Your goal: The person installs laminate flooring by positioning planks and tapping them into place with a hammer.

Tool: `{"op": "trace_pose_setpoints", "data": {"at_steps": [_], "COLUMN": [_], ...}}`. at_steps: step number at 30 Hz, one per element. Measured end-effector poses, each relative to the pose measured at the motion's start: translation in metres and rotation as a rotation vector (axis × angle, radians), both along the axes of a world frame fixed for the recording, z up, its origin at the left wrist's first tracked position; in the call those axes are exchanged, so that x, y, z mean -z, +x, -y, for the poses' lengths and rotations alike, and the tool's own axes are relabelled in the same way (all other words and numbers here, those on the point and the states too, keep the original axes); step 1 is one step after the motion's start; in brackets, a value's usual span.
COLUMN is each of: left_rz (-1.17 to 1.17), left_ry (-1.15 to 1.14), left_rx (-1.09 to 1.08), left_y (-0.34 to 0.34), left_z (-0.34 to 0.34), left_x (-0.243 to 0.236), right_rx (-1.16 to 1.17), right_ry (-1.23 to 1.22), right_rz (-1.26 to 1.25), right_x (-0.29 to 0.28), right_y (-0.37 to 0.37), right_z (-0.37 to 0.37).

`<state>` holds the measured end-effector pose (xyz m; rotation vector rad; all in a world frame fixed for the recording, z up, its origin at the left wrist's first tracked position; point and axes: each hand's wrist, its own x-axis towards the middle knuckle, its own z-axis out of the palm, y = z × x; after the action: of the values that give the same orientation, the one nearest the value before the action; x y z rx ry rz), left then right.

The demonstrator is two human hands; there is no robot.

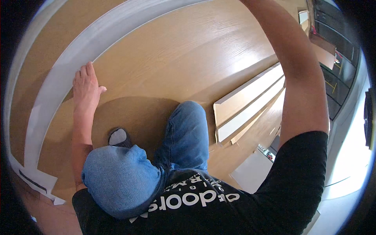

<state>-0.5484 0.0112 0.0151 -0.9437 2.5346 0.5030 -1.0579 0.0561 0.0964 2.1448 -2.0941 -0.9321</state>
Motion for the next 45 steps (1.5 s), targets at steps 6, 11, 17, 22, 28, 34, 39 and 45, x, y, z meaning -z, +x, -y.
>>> {"op": "trace_pose_setpoints", "data": {"at_steps": [6,11,17,22,28,34,39,45], "left_rz": [-0.010,-0.047,-0.031,-0.042,-0.362,-0.414,-0.052,-0.102], "left_ry": [-0.048,-0.035,0.068,0.198,-0.041,-0.386,-0.419,-0.429], "left_rx": [0.025,0.033,-0.021,-0.201,-0.191,-0.437,-0.754,-0.841], "left_y": [0.006,0.005,0.008,0.002,0.033,0.189,0.319,0.385], "left_z": [-0.004,-0.002,0.006,0.004,-0.014,0.023,0.057,0.080], "left_x": [0.001,0.007,0.017,0.016,0.047,0.055,0.049,0.058], "right_rx": [-0.080,-0.146,-0.053,0.338,1.226,1.254,1.357,1.074], "right_ry": [0.223,0.253,0.213,0.057,-0.426,-0.610,-0.494,-0.297], "right_rz": [0.035,0.055,0.041,0.106,0.823,0.545,0.422,0.035], "right_x": [-0.012,-0.009,-0.016,-0.007,0.100,0.157,0.171,0.169], "right_y": [0.003,-0.005,0.012,-0.019,0.077,0.181,0.147,0.140], "right_z": [0.009,-0.008,0.004,-0.071,-0.303,-0.412,-0.407,-0.373]}}
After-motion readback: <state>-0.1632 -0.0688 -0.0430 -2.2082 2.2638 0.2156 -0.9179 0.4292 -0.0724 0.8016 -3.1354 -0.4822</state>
